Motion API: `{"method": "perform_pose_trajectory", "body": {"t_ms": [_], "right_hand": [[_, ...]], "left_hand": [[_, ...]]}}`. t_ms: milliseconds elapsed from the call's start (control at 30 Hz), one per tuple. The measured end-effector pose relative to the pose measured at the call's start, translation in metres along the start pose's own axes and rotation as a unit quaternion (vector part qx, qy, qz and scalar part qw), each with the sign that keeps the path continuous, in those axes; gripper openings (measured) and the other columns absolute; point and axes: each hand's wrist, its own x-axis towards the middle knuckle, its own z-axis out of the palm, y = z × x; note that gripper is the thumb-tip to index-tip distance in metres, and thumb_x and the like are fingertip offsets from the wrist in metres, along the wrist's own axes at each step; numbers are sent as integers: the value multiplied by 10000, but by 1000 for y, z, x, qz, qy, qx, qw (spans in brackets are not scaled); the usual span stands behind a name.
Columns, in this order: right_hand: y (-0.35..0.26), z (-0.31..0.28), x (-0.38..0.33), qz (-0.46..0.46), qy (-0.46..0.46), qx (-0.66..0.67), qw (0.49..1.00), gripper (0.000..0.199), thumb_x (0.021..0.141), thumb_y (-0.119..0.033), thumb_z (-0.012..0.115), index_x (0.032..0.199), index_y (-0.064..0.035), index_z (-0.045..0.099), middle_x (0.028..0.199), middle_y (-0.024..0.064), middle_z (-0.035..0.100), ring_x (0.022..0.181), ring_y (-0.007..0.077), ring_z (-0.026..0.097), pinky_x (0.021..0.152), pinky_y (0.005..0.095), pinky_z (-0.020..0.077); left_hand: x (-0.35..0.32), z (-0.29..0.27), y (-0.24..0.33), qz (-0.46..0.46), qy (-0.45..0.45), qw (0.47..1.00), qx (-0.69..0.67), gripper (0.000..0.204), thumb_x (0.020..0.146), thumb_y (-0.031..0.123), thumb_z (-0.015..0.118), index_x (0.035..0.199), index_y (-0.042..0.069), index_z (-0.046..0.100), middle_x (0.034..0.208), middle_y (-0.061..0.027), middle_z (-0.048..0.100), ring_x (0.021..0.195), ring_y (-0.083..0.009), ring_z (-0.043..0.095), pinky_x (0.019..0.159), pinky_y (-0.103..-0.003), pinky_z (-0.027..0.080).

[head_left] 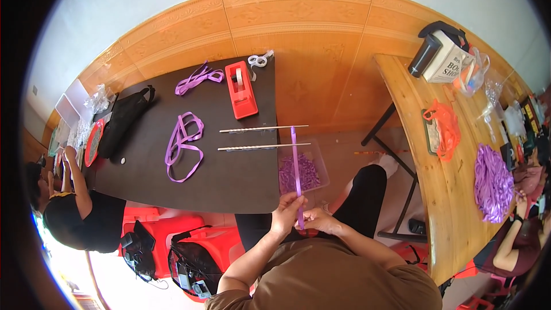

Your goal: The recorder is wrapping purple ribbons around thin wooden sticks to create craft items at a table.

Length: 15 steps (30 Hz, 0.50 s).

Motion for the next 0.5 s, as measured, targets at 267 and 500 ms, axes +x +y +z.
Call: {"method": "perform_pose_trajectory", "body": {"t_ms": [267, 500], "right_hand": [[-4, -3, 2, -25, 1, -24, 999, 174, 804, -118, 680, 921, 5, 642, 796, -13, 610, 747, 58, 544, 689, 211, 425], [6, -9, 3, -55, 59, -42, 996, 205, 856, -114, 618, 1008, 25, 618, 928, 84, 647, 866, 128, 602, 777, 248, 478]], "left_hand": [[-3, 7, 14, -49, -14, 999, -11, 127, 893, 119, 580, 929, 16, 644, 789, -61, 655, 668, -98, 600, 596, -225, 508], [-8, 3, 13, -25, -8, 999, -32, 140, 899, 112, 570, 936, -4, 639, 777, -82, 652, 663, -111, 609, 590, -226, 509]]}}
